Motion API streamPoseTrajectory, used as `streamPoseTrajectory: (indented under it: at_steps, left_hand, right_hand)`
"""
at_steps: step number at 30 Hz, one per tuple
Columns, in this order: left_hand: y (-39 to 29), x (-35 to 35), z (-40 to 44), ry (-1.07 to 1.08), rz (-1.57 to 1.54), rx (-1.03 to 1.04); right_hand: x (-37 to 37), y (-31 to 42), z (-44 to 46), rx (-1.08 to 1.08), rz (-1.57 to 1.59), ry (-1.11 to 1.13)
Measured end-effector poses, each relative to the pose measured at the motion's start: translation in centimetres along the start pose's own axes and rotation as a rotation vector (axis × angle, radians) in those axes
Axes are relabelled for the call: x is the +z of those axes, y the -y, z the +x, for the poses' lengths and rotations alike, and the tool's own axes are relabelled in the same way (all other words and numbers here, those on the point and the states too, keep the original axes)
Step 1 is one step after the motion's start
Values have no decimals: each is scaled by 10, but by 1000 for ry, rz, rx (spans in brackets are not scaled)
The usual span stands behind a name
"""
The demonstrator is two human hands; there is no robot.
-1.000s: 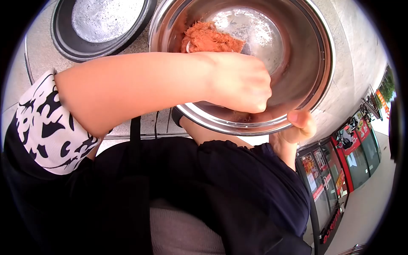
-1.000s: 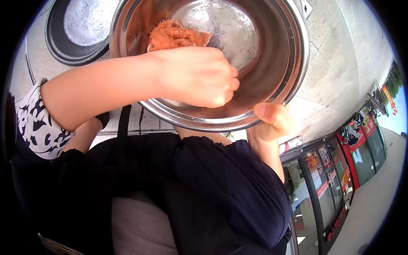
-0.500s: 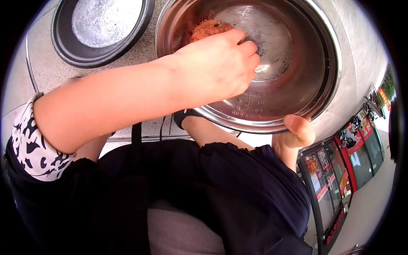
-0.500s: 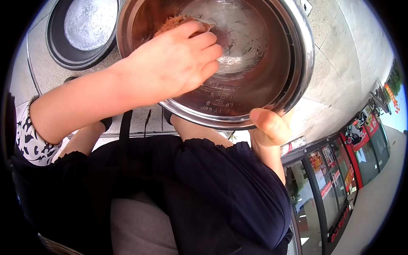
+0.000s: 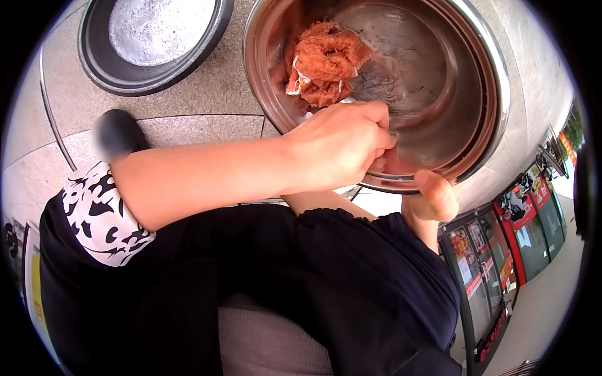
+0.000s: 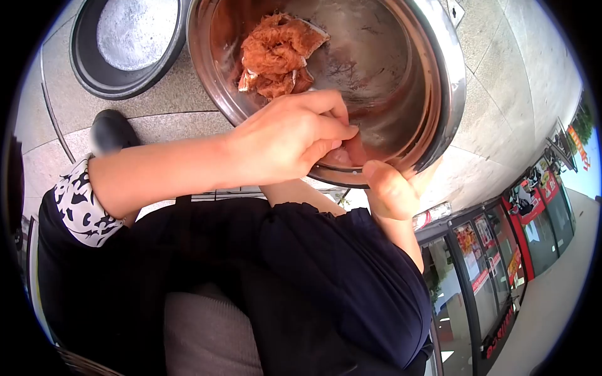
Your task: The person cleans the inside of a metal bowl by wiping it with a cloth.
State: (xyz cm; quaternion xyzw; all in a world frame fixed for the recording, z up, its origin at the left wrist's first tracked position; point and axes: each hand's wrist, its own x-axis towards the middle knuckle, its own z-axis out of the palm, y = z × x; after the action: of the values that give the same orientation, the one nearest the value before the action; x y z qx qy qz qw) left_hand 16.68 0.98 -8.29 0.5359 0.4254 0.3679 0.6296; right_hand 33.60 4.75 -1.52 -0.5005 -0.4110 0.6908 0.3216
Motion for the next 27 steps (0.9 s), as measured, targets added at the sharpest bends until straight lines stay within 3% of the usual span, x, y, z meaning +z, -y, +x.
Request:
streamPoseTrajectory:
  at_steps: [2,4,5,7,10,14,17,20,21,23,26,27]
  left_hand:
    - [3,-18,-3,192,157,-98]
    - [7,-24,1,190,401,-151]
    - [6,-23,6,191,404,-148]
    - [-1,-17,25,158,78,-495]
    - [-5,-14,42,205,29,-649]
    - [-1,-19,33,248,370,-504]
    - [-8,-21,47,328,184,-660]
    - [-16,-22,50,345,147,-693]
    - [-5,-17,43,299,232,-555]
    - [0,-18,37,284,357,-493]
    - [-4,-20,40,277,479,-407]
    - [-10,-22,44,301,278,-538]
  right_hand:
    - [0,-3,2,-36,-26,44]
    - [5,-4,4,-49,-50,61]
    - [12,-3,4,-27,-82,-41]
    - [7,-7,-3,60,-171,-130]
    - [7,-9,-7,110,-213,-178]
    - [-2,-16,2,-48,-150,-16]
    - [-2,-14,2,-165,-110,85]
    - [8,-3,-5,183,-107,-164]
    - [4,-9,0,31,-158,-87]
    - [6,-12,3,-132,-202,-3]
    - [9,-7,-9,165,-234,-193]
    - [5,-10,-10,122,-220,-177]
